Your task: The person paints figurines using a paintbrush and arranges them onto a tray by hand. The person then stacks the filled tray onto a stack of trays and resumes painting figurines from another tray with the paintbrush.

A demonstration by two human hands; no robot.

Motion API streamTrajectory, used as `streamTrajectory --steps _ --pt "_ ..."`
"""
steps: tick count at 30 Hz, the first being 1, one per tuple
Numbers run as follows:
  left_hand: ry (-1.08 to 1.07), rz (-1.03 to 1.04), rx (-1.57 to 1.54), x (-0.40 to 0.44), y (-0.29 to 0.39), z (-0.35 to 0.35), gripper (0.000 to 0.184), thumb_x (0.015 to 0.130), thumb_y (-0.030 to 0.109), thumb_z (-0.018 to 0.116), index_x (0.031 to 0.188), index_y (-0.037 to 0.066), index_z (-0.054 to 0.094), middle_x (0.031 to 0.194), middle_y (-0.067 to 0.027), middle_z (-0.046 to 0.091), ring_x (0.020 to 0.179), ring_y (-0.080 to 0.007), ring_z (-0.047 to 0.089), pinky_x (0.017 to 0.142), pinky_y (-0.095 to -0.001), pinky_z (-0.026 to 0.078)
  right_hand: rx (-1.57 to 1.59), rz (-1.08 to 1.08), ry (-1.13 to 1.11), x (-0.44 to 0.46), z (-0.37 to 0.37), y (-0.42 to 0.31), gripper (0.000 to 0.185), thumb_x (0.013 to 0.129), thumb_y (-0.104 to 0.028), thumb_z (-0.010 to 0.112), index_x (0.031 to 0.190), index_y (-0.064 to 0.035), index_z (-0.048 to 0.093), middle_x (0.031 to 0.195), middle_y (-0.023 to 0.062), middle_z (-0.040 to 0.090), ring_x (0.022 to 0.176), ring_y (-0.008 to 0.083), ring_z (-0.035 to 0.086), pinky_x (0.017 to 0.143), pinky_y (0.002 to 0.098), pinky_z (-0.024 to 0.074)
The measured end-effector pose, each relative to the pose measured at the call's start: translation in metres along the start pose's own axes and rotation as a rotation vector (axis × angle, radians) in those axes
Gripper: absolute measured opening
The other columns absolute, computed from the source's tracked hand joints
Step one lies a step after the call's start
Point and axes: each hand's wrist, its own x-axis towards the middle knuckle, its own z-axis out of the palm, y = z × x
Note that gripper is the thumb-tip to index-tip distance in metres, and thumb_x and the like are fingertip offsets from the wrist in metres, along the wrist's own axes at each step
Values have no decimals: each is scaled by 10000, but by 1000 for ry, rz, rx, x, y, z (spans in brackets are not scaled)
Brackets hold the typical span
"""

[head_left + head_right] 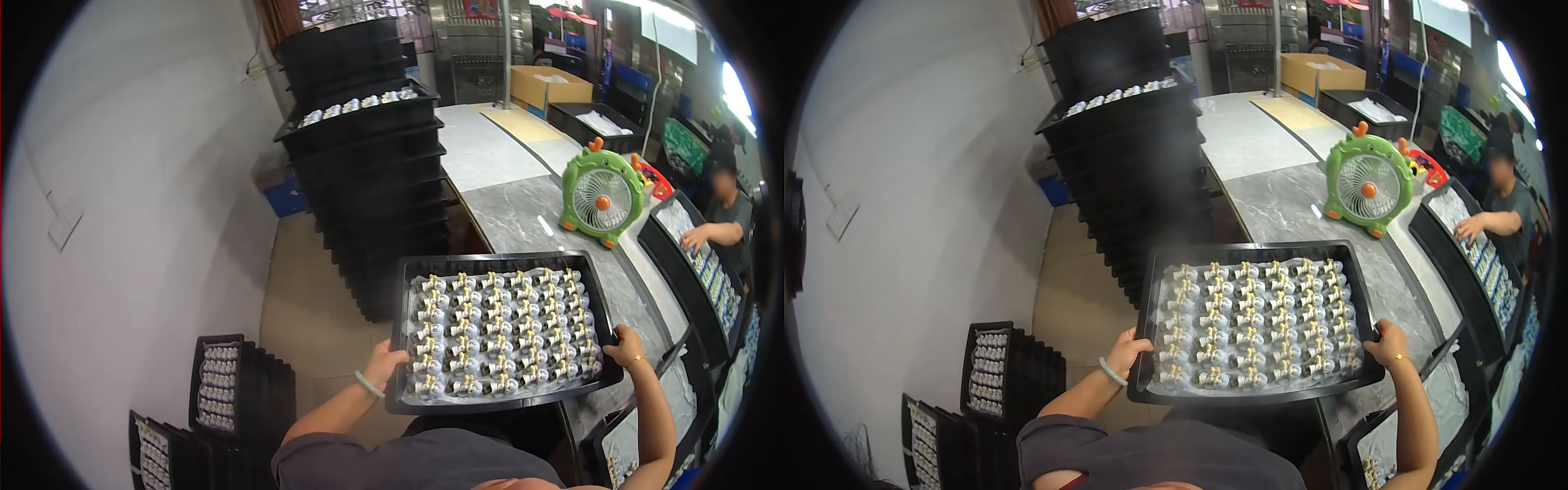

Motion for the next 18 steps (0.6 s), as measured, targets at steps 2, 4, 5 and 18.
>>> streamTrajectory --steps 2,4,5,18 --pt "37 65 43 -11 5 8 301 678 -58 501 973 -42 562 807 -67 613 659 -127 583 615 -244 476 157 -105 26 10 4 13 267 562 -147 695 733 -16 539 690 101 566 641 240 541 597 334 423" --pt "82 80 14 -21 7 20 272 682 -48 500 945 -38 568 773 -72 613 607 -131 580 567 -245 474 370 -182 42 25 16 31 256 571 -123 687 744 -11 534 665 63 536 616 169 512 574 308 409" --pt "90 96 -14 -21 0 17 249 683 -43 499 922 -35 570 751 -79 610 591 -137 583 554 -245 476 425 -174 22 18 2 14 240 584 -92 673 766 -16 536 644 6 478 626 106 457 561 280 383" --pt "124 620 -62 -45 17 12 206 727 106 532 857 -46 584 782 -135 627 675 -209 627 624 -318 535 571 -686 18 156 4 -1 156 639 -31 636 792 -55 620 768 25 585 826 135 531 720 263 418"
